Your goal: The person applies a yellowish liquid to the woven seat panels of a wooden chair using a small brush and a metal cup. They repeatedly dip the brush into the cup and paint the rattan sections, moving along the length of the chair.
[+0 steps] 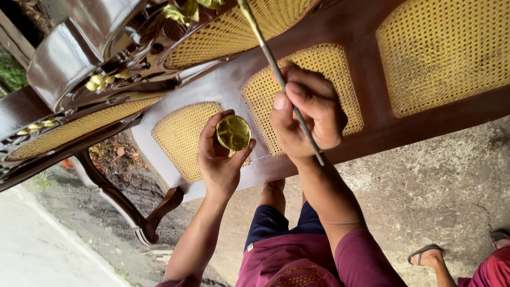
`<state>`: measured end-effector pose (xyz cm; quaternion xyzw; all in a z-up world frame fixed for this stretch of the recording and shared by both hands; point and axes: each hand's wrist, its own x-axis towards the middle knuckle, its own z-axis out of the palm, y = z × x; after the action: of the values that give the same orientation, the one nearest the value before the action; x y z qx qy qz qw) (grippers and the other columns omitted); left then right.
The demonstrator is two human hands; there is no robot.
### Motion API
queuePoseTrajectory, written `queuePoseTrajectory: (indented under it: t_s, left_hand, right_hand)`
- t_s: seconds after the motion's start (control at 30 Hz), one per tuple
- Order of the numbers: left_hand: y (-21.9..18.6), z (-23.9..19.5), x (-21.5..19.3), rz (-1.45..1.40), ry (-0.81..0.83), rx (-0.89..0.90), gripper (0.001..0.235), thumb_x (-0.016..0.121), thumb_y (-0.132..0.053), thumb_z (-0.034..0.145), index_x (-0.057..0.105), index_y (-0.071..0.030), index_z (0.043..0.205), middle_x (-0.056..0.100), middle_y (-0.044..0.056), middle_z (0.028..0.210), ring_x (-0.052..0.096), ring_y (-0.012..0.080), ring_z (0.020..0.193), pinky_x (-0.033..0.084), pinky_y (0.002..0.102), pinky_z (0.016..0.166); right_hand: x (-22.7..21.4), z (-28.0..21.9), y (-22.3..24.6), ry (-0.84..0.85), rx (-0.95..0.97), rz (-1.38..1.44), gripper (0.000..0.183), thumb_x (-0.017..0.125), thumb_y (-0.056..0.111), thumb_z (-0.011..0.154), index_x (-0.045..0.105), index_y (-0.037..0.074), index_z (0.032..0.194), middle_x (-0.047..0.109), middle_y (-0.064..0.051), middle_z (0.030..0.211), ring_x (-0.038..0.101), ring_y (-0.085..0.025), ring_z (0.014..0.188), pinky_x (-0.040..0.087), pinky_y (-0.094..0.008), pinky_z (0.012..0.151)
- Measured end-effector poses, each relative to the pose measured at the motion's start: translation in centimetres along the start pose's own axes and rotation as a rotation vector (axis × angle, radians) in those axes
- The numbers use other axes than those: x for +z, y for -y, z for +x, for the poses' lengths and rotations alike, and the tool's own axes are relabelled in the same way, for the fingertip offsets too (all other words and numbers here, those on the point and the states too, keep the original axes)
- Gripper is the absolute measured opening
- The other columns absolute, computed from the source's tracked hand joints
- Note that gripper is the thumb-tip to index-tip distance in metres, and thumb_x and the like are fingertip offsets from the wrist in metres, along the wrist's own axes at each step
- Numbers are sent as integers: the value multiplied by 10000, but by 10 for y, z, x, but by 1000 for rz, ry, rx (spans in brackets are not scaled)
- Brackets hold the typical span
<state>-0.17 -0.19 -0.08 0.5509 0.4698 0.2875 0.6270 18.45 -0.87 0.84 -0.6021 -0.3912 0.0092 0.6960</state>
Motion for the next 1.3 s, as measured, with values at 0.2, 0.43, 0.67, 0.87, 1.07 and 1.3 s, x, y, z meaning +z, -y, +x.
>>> queuePoseTrajectory:
  t_s: [0.2,0.43,0.67,0.87,1.07,1.3]
  left_hand:
    - [1,1,2,-5,-1,-5,785,832,100,836,438,-13,1505,541,183,1519,599,252,1351,545,385,1160]
    - [-2,1,2,21,10,22,777,831,78,853,430,-18,1512,527,182,1532,594,256,1376,551,395,1178]
    - [-2,2,1,22,10,15,774,826,95,850,436,-14,1510,523,188,1540,587,260,1385,548,395,1181]
    - [0,2,0,-3,1,16,790,829,103,844,430,-19,1515,523,186,1539,580,257,1389,535,392,1188]
    - [-1,3,0,14,1,13,784,831,100,839,440,-19,1509,529,183,1531,589,253,1376,548,394,1176]
    - [-3,4,1,69,10,19,776,828,84,846,440,-21,1509,533,180,1527,594,262,1374,556,403,1176]
  right_hand:
    - [-1,-2,-4,46,21,-39,180,684,-9,1064,563,-1,1197,661,-180,1218,732,-286,1090,663,-354,952]
    - [2,-6,-6,-7,18,54,176,667,18,1052,561,-8,1190,669,-193,1197,743,-288,1114,674,-351,939]
    - [4,-5,-8,6,24,0,183,680,16,1041,558,2,1177,674,-193,1177,736,-287,1118,674,-335,907]
    - [6,-5,-7,-15,21,52,183,667,30,1052,555,0,1193,671,-184,1188,735,-272,1089,669,-361,951]
    - [4,-3,-1,-9,33,24,173,667,31,1042,554,-3,1169,674,-190,1167,736,-290,1073,662,-353,902]
    - [-2,-7,-6,-96,174,376,157,640,75,1071,568,17,1198,713,-191,1116,756,-246,964,684,-384,875]
